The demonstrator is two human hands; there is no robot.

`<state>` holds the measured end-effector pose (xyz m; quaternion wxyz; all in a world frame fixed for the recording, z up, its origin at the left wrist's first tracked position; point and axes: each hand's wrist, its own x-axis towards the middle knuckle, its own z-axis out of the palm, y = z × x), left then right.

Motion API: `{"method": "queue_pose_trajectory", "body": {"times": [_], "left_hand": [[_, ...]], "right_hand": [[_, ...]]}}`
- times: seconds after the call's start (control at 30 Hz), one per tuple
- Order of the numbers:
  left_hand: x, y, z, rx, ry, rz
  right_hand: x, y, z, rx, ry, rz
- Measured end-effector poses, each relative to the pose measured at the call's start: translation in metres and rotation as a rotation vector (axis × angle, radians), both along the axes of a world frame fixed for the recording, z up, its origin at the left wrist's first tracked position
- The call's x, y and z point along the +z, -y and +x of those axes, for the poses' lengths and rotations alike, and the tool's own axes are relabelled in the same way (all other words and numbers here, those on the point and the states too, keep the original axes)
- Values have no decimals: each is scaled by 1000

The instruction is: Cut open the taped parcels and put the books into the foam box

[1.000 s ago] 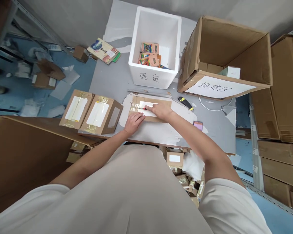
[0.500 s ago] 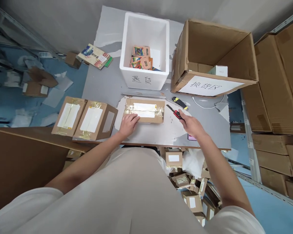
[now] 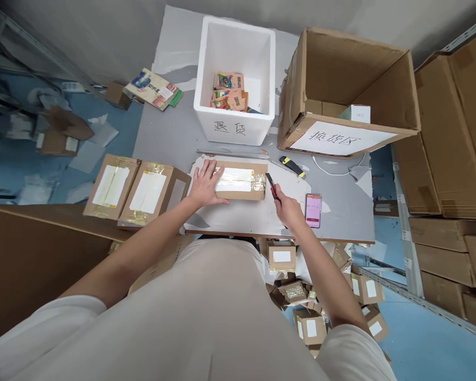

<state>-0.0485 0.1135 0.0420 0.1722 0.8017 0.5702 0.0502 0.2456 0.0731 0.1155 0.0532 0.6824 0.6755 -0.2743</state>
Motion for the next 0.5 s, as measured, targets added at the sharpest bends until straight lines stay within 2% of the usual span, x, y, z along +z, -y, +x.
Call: {"method": "queue_pose_trajectory", "body": {"times": [0.13,0.33,0.5], "left_hand": [[-5,-6,1,34,45,-8],[-13,-10,2,52,145,18],[-16,-9,1,50,134,3]], "right_hand": [[12,-11,-22,118,238,43],[16,0,-18,207,258,-59],[18,14,-21,189,335,-91]]}}
